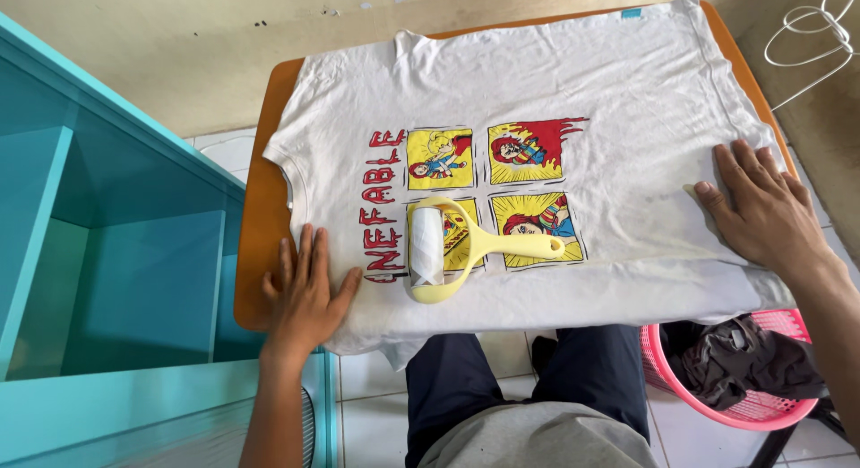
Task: The person retrieves a white t-shirt from a laundry basket, lays it flat on a table, and uses a lint roller to remove lint from both the front and back surfaces. The person then folds the t-shirt neatly on the table.
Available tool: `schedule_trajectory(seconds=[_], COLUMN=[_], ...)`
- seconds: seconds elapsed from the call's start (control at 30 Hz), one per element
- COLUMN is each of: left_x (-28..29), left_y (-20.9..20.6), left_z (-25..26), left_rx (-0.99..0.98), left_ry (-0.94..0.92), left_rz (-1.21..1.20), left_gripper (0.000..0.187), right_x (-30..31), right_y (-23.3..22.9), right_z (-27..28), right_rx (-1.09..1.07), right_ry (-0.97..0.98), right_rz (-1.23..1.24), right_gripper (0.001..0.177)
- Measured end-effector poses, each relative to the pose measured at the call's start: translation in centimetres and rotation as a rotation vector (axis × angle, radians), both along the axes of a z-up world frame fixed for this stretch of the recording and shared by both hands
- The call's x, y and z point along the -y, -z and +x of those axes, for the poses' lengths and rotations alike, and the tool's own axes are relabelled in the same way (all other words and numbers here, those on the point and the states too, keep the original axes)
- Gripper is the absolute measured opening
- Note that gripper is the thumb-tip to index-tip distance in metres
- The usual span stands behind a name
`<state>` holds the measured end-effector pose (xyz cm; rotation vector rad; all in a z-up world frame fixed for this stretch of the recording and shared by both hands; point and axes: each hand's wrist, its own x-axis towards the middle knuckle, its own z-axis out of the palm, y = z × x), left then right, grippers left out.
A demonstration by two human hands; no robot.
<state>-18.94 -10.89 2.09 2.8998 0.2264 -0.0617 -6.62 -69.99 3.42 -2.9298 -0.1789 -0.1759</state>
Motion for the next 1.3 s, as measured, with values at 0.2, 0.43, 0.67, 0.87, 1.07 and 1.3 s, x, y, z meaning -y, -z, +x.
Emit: schedule_trajectory(seconds=[0.2, 0.43, 0.67, 0.87, 1.07, 1.3], left_x=[-1.3, -3.8, -4.9, -4.4, -4.7, -5.1], left_y=[-0.3, 1.6, 3.1, 3.4, 2.2, 3.9], left_z=[4.0, 17.6, 27.8, 29.7, 29.1, 29.5], left_rx=[0.196, 0.376, 0.178, 0.098, -0.046, 0.077], left_ry=[-0.015, 0.008, -0.17, -0.191, -0.243, -0.2], left_rz=[-0.002, -0.033, -0.068, -0.035, -0.064, 0.008], left_gripper=[0.072, 0.075, 0.075, 0.084, 0.088, 0.081], right_x=[-0.2, -1.0, -3.0, -3.9, -3.1, -1.6], right_y=[-0.9, -1.5, -0.3, 0.5, 0.8, 2.1], right_z=[-0.3, 2.1, 14.4, 23.6, 25.9, 26.5], right_rx=[0.036, 0.15, 0.248, 0.093, -0.036, -0.041], right_ry=[-0.009, -0.006, -0.186, -0.016, 0.048, 0.073], right_rz=[-0.014, -0.11, 0.137, 0.205, 0.053, -0.001], right_gripper=[0.074, 0.048, 0.045, 0.058, 0.064, 0.064])
